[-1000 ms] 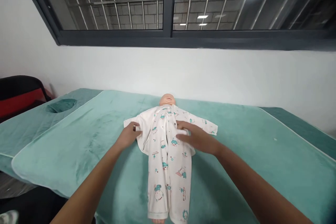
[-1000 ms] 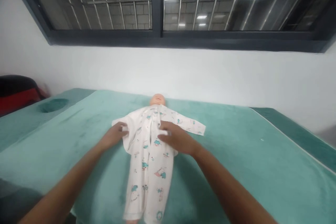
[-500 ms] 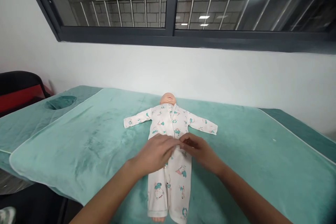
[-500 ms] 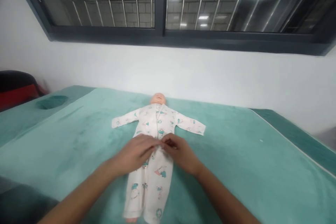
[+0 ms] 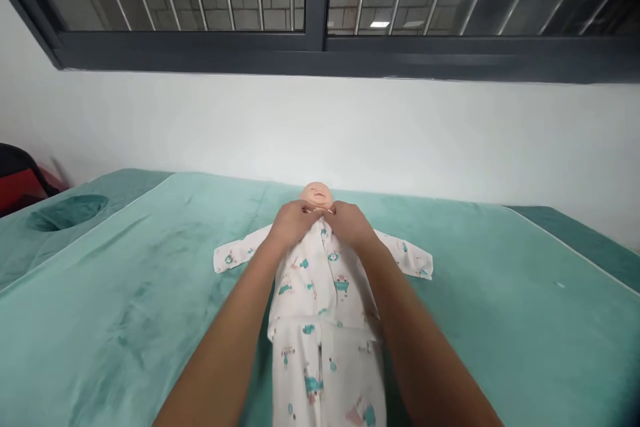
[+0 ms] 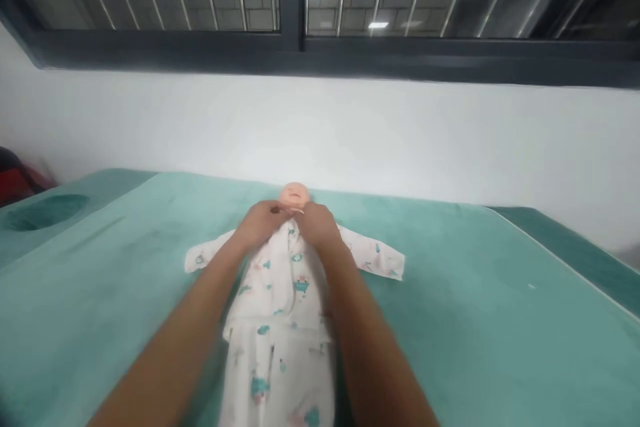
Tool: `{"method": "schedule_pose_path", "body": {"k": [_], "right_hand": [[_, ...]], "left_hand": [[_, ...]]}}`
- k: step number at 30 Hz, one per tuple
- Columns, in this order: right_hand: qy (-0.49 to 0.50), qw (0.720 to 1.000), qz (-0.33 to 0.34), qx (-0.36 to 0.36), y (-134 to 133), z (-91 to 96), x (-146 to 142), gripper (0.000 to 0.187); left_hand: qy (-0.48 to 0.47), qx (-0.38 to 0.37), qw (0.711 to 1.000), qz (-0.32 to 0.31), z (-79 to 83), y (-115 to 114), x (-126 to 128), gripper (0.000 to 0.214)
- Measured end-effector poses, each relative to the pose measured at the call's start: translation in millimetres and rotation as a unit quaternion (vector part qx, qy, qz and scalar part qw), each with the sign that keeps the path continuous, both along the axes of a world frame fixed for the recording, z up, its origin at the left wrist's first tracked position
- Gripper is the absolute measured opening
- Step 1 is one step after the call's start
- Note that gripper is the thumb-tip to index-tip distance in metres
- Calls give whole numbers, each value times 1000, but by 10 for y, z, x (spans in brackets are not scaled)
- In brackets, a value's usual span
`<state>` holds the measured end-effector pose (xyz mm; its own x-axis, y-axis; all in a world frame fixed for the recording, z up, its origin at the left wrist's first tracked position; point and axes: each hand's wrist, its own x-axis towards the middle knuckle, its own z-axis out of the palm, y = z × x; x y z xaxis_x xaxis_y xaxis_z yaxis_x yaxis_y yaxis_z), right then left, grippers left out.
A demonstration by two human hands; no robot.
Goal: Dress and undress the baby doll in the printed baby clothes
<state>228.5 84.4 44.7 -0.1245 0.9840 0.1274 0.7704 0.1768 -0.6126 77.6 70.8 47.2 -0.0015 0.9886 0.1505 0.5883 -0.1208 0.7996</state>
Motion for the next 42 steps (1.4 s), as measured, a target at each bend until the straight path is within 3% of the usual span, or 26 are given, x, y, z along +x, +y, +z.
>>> {"method": "schedule_pose_path", "body": {"k": [4, 8, 12, 24, 34, 42], "right_hand": [[109, 994, 2, 9, 104, -138, 48, 31], [254, 967, -22, 8, 126, -193, 1, 31], [316, 949, -13, 2, 114, -210, -78, 28], [423, 904, -47, -38, -33, -320, -57, 25], [442, 896, -28, -26, -20, -323, -44, 16], [440, 898, 1, -21, -7, -332, -35, 22]], "left_hand": [[-36, 16, 999, 3, -84, 127, -12, 16], [-177, 5, 984, 29, -52, 148, -4, 16], [-298, -54, 953, 11, 36, 113, 67, 15], [-252, -96, 961, -62, 27, 93, 17, 11], [-287, -85, 952, -59, -42, 111, 47, 15], [-281, -101, 952, -61, 8, 72, 56, 17]]}}
